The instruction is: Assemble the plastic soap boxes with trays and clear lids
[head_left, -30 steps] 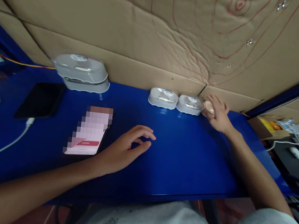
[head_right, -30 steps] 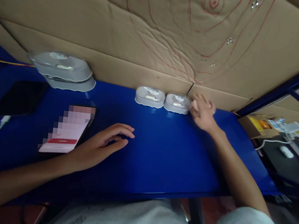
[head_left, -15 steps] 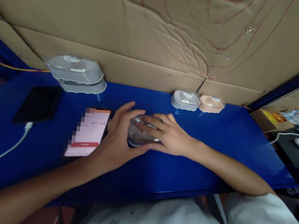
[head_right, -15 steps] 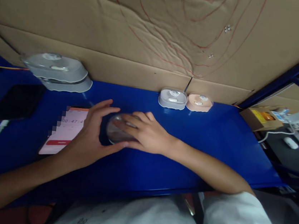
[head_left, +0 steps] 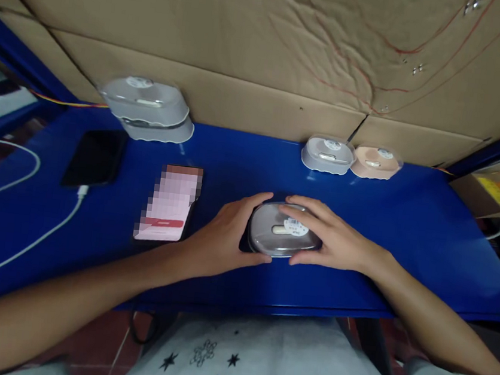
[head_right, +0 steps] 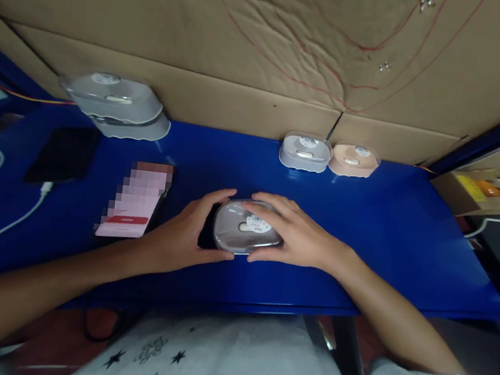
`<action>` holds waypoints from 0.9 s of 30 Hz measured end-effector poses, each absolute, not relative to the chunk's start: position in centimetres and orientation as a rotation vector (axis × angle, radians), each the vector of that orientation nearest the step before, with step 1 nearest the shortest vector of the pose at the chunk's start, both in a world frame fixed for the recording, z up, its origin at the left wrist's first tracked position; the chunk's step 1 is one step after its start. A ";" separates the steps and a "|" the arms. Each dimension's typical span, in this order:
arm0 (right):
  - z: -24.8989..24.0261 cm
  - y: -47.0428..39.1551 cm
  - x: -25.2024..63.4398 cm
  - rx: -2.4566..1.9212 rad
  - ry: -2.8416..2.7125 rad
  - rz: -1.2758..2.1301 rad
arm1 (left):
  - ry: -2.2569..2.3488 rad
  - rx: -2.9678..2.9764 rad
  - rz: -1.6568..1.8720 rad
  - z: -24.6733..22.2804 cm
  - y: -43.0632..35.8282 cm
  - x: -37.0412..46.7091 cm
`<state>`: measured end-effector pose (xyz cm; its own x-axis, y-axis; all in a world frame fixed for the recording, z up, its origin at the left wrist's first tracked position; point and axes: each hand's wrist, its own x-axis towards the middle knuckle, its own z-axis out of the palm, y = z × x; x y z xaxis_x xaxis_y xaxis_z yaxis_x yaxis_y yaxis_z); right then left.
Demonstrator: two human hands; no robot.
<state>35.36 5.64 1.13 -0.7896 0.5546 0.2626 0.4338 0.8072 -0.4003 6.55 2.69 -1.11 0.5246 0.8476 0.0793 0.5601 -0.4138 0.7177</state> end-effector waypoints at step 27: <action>0.5 5.6 34.1 -0.783 -2.382 0.550 | 1.089 1.951 0.713 0.2 3.0 6.6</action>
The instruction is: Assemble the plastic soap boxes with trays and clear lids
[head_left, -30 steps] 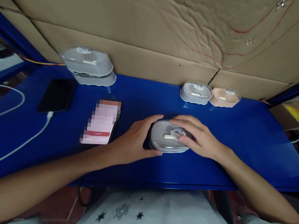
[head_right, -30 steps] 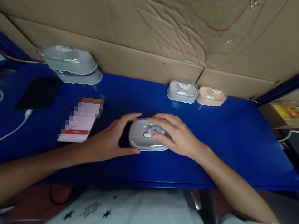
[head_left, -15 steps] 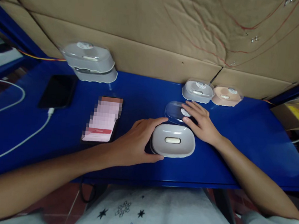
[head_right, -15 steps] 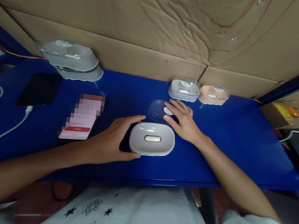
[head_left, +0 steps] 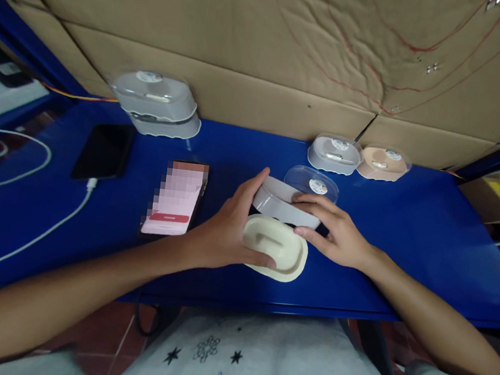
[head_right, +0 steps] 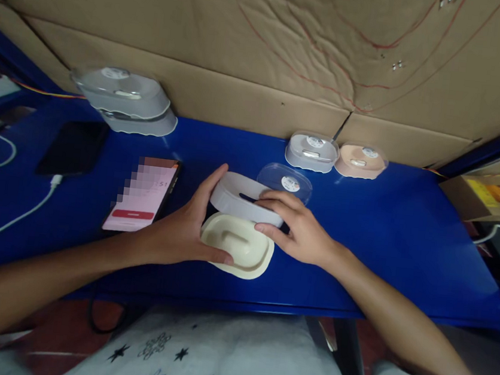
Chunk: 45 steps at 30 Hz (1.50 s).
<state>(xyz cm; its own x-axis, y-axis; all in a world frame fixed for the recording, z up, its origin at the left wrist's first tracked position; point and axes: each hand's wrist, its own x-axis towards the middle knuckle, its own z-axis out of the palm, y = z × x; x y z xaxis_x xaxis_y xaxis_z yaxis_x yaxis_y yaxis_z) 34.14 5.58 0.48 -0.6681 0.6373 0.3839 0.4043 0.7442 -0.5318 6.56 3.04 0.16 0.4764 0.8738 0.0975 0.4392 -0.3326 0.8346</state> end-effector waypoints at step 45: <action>0.0 4.9 33.9 -0.605 -2.407 0.653 | 0.939 1.338 0.990 0.8 3.2 6.4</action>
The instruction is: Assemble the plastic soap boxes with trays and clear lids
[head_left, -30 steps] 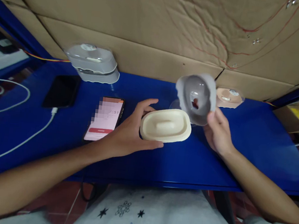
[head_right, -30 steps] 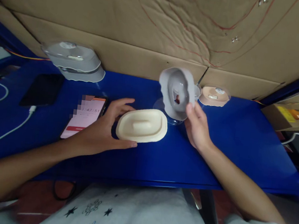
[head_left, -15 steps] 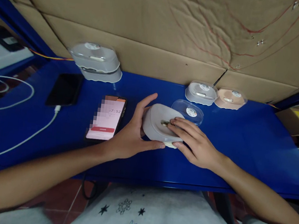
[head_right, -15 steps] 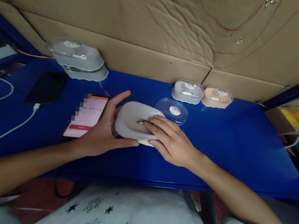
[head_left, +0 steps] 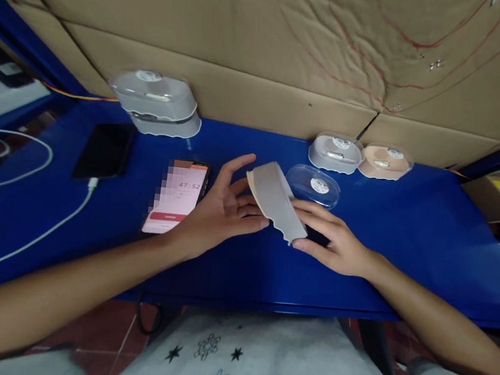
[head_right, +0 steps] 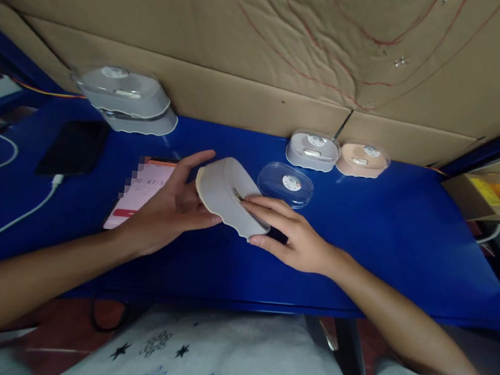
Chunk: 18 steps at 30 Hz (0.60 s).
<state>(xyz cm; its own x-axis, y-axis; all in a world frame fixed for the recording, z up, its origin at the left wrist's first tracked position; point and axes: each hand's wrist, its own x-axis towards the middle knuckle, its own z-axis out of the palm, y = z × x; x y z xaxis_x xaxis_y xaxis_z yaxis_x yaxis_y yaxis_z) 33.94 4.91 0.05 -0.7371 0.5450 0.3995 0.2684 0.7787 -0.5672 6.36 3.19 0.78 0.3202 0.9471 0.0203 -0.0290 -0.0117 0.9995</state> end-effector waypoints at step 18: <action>-0.5 5.6 34.0 -0.613 -2.458 0.510 | 0.831 1.118 1.109 -0.1 3.1 6.3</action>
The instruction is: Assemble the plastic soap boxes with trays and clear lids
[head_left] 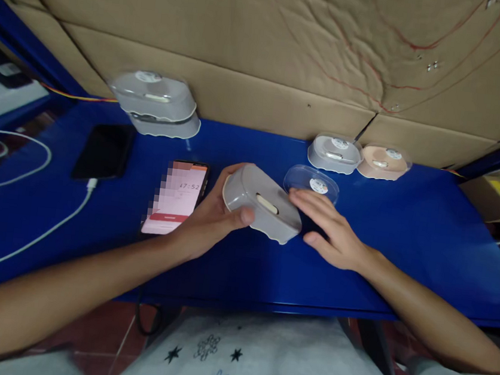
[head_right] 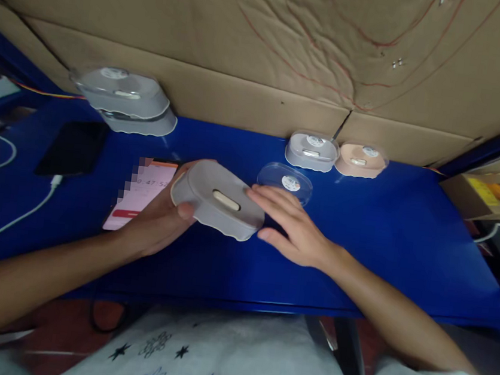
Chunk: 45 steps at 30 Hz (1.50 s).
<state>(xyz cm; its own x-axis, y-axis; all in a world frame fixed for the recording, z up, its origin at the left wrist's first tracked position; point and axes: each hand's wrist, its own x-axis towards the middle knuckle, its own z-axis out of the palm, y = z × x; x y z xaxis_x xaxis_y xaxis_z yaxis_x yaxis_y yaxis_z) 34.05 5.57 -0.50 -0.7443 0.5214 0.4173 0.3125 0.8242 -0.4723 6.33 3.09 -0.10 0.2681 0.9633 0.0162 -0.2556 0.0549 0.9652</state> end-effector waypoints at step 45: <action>-0.7 4.2 33.4 -0.706 -2.468 0.490 | 0.904 1.248 0.874 0.7 3.2 6.6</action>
<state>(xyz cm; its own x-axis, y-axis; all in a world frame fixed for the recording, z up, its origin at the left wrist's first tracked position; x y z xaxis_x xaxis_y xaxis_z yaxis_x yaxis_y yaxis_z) 33.45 4.22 -0.69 -0.7276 0.5698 0.3820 0.3806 0.7986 -0.4663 6.65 3.23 0.70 0.3955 0.9147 -0.0829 -0.0521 0.1124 0.9923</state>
